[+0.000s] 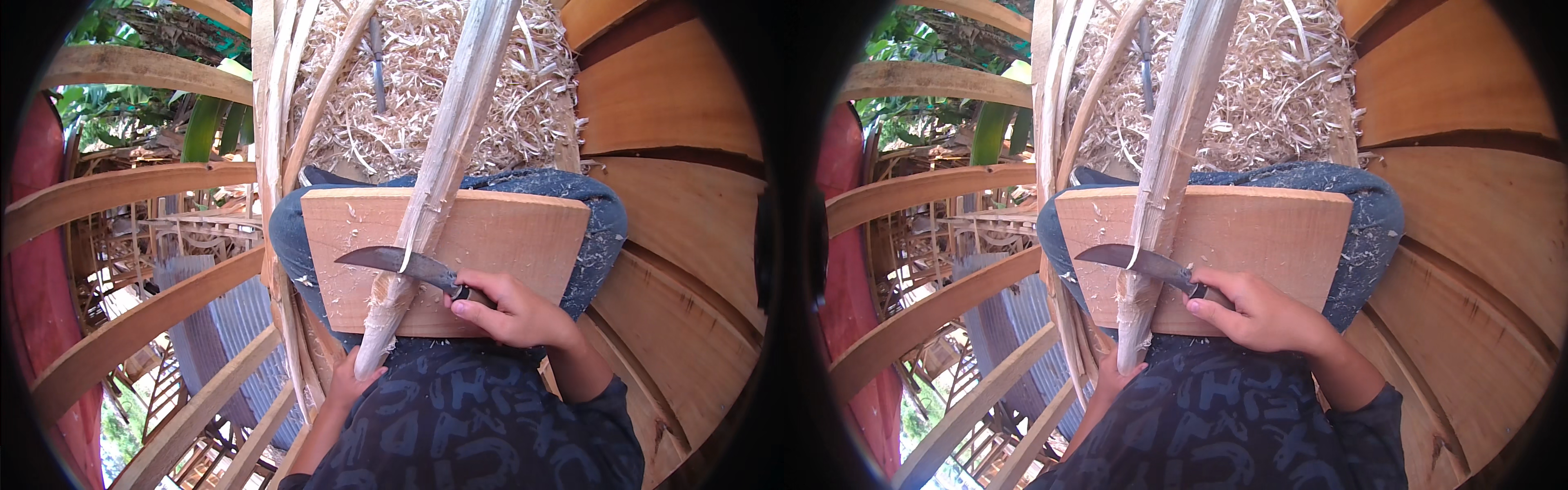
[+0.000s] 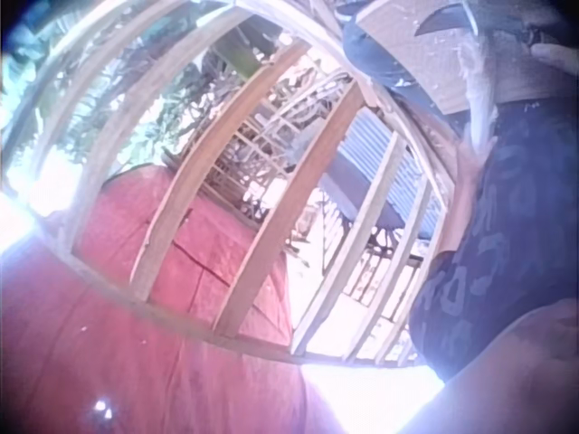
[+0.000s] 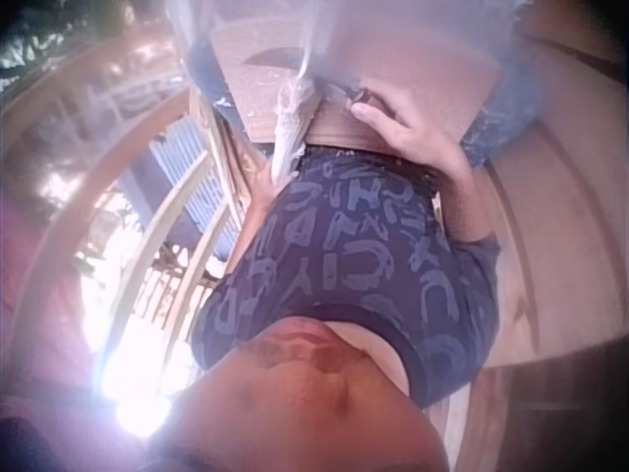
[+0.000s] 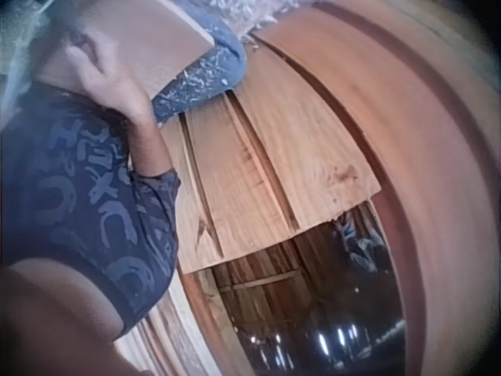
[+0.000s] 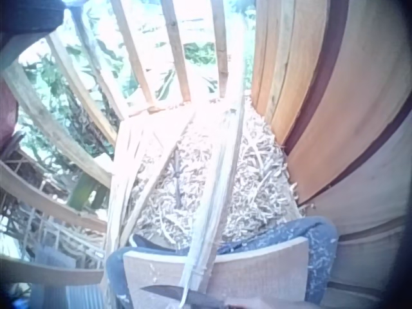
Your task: The person sits cross-legged and uses a curved knife to shave the bark off a long wooden stick. They hold the stick against a small wooden board on their lap and repeatedly scrape the blade along the wood, producing thin shavings that accumulate on the floor.
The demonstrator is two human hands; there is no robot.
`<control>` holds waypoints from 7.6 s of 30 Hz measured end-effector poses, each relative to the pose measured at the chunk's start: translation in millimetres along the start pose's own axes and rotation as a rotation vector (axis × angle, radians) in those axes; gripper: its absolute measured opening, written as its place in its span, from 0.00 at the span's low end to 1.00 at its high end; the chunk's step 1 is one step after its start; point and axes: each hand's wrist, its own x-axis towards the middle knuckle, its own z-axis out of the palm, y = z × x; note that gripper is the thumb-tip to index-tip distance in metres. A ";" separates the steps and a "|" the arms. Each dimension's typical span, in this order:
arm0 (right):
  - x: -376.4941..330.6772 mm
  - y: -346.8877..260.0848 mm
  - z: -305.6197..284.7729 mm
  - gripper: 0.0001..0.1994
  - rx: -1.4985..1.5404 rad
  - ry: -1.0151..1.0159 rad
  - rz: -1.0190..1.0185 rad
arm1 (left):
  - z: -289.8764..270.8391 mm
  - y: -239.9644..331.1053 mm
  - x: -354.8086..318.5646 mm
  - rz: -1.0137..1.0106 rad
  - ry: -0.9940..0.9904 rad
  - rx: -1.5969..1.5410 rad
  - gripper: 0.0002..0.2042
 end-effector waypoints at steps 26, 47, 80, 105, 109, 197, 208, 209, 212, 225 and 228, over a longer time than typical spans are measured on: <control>4.0 0.7 2.0 0.08 -0.089 0.369 -0.196 | -0.1 5.6 14.4 0.048 -0.040 0.001 0.19; -6.4 -15.7 4.0 0.10 0.289 0.263 0.108 | 2.3 -0.1 14.4 0.069 -0.022 0.000 0.20; -1.9 1.4 15.0 0.08 -0.279 0.622 -0.162 | 2.3 9.9 24.7 0.056 -0.056 -0.006 0.21; -5.6 -1.2 6.1 0.07 -0.165 0.636 -0.176 | 4.9 19.9 28.8 0.110 -0.016 0.041 0.20; 0.3 2.9 11.1 0.08 -0.318 0.729 -0.258 | 5.4 16.8 29.8 0.142 -0.017 0.034 0.20; 3.5 1.8 -2.4 0.10 -0.466 0.803 -0.301 | 6.1 17.9 30.2 0.140 -0.015 0.062 0.21; -9.1 -19.2 -12.0 0.08 0.059 0.344 -0.094 | 7.2 12.8 30.6 0.154 -0.007 0.045 0.20; -12.6 -31.6 -16.5 0.06 0.413 0.430 -0.007 | 6.7 12.4 29.9 0.151 -0.006 0.043 0.20; -12.4 -29.1 -11.8 0.06 0.387 0.471 -0.054 | 5.4 18.1 30.6 0.155 -0.011 0.049 0.20; -3.7 -13.0 -3.0 0.09 -0.348 0.772 -0.146 | 6.1 17.8 31.4 0.150 -0.014 0.045 0.21; -1.9 -10.1 -3.2 0.09 -0.388 0.789 -0.206 | 6.1 17.7 31.6 0.148 -0.015 0.041 0.21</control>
